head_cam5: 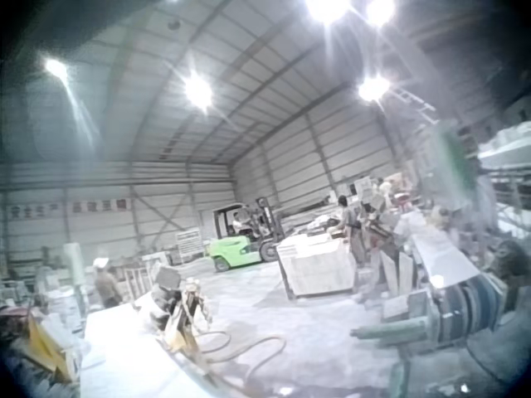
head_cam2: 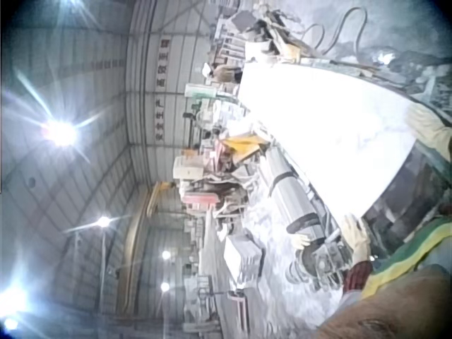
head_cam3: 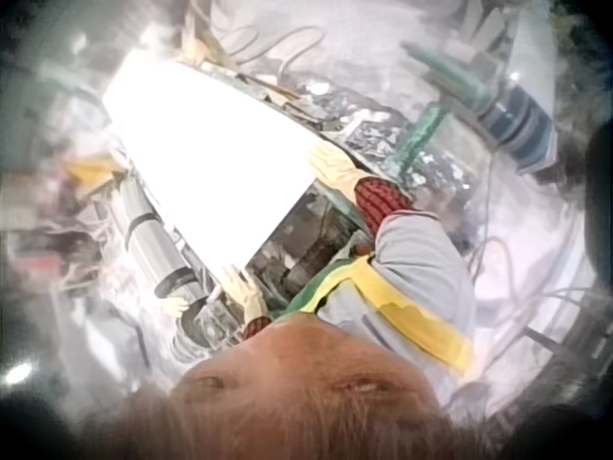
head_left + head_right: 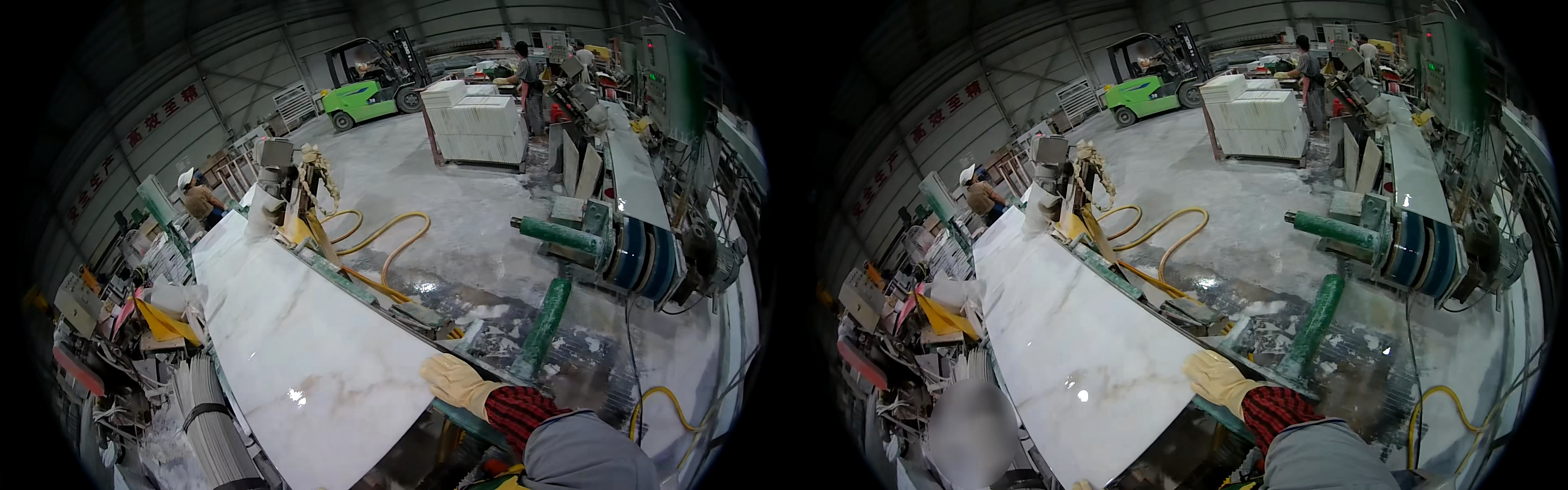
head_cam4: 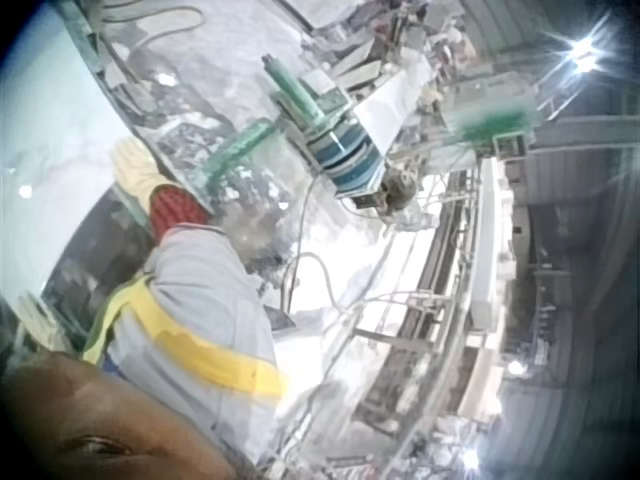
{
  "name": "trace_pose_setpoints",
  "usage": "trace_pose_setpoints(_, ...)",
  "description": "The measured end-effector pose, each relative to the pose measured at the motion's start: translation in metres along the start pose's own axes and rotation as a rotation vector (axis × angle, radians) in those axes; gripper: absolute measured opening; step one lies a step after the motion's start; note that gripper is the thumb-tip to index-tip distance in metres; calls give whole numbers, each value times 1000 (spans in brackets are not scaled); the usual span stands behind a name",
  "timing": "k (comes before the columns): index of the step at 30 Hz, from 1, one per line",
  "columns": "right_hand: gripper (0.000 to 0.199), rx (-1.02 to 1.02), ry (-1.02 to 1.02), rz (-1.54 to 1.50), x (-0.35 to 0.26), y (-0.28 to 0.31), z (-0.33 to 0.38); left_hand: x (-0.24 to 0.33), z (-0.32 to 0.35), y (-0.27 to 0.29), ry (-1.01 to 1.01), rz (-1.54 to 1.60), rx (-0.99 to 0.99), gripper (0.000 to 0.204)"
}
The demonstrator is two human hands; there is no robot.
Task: The person guides large white stone slabs through a conveyor system in a factory. They use both hands to position and move the slabs along the rollers, ensuring they pass through the machinery correctly. Other workers and a forklift are visible in the background.
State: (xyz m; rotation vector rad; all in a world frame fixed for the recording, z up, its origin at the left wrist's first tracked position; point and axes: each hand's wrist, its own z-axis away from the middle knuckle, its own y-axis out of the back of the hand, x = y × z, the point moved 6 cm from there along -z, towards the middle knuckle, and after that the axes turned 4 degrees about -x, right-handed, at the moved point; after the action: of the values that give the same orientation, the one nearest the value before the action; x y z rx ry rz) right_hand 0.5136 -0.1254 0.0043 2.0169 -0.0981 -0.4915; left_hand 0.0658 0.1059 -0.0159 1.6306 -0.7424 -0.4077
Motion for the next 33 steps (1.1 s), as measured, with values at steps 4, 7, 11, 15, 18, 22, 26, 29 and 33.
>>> trace_pose_setpoints(4,40,181,83,3,-12,21,-1,-2,4,-1,8,-26,2,62)
trace_pose_setpoints(7,40,200,85,24,-13,22,1,1,6,2,10,-12,5,62)
trace_pose_setpoints(11,42,127,61,3,-12,20,2,-7,6,-7,43,-41,-42,63)
trace_pose_setpoints(15,44,124,57,4,-11,21,5,-9,7,-10,28,-30,-34,64)
trace_pose_setpoints(18,45,139,63,10,-11,19,6,-11,11,-13,18,-72,-16,62)
trace_pose_setpoints(22,46,124,78,28,-15,21,8,-27,16,-30,109,303,-85,57)
trace_pose_setpoints(26,44,152,52,-18,-7,19,11,-15,19,-22,-20,-17,-23,57)
trace_pose_setpoints(29,47,132,46,0,-10,21,14,-8,17,-15,-49,-126,32,61)
trace_pose_setpoints(33,46,128,62,6,-18,18,5,-66,33,-65,268,1233,202,56)
